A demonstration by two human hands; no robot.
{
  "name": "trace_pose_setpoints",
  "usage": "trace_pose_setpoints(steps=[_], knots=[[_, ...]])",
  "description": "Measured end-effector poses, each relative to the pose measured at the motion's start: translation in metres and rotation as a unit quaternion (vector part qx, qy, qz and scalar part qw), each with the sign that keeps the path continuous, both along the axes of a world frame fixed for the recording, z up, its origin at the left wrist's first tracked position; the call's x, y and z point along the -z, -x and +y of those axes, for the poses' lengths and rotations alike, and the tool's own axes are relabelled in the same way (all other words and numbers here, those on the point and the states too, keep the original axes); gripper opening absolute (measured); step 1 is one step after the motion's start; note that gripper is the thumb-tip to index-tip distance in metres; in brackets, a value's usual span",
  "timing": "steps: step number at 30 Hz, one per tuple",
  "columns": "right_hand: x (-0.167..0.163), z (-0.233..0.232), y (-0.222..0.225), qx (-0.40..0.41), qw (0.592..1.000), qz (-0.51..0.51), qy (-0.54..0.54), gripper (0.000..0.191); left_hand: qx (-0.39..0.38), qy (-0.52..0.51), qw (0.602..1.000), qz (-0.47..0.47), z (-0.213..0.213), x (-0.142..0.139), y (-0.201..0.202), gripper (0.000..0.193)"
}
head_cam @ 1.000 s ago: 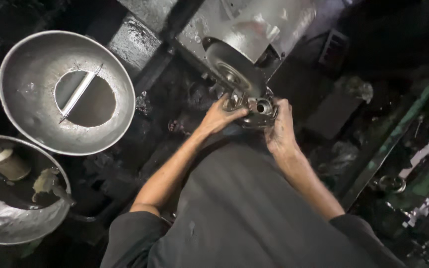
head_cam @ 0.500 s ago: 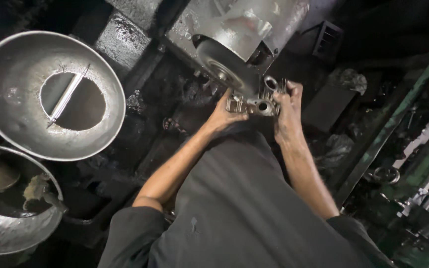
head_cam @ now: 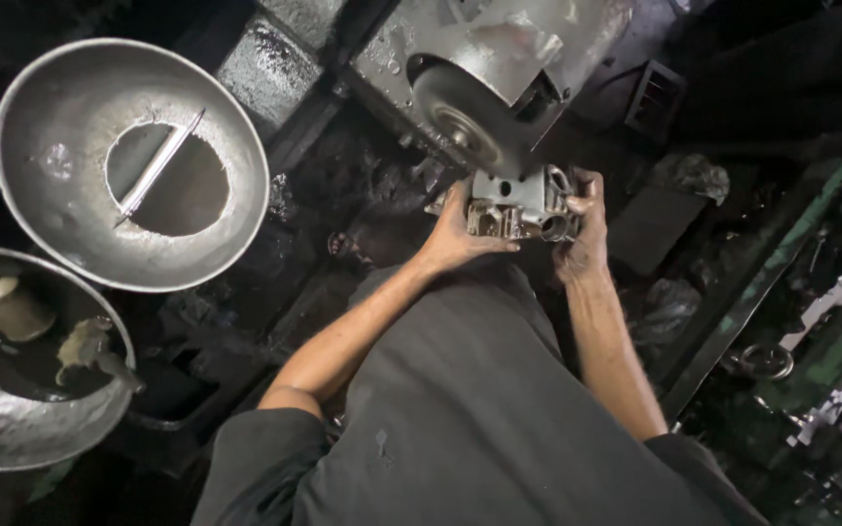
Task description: The person scrubs a metal engine component with a brush over bowls of liquid, then holds the part against a running bench grinder, rotating it to grind different surfaces and fins.
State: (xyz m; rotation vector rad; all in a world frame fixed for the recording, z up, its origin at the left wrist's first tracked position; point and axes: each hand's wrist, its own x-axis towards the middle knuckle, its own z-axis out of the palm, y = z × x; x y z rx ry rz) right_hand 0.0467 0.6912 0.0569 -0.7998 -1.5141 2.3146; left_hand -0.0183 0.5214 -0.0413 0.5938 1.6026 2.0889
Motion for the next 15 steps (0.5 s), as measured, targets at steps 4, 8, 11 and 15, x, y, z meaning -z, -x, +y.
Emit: trace_pose_setpoints(steps=[4, 8, 11, 15], knots=[[0.003, 0.012, -0.002, 0.005, 1.0, 0.0, -0.016, 0.039, -0.043, 0.068, 0.995, 0.065, 0.008, -0.012, 0.005, 0.106], [0.015, 0.034, 0.011, -0.027, 0.997, -0.012, -0.067, 0.034, -0.003, -0.022, 0.995, -0.1, 0.014, -0.015, 0.013, 0.095], [0.041, 0.029, 0.023, -0.006, 0.998, -0.059, -0.01, 0.034, -0.024, 0.01, 0.993, -0.115, 0.002, -0.01, 0.015, 0.093], [0.06, 0.005, 0.02, -0.005, 0.994, -0.067, 0.084, 0.032, -0.032, 0.055, 0.995, -0.08, -0.024, -0.008, 0.007, 0.092]])
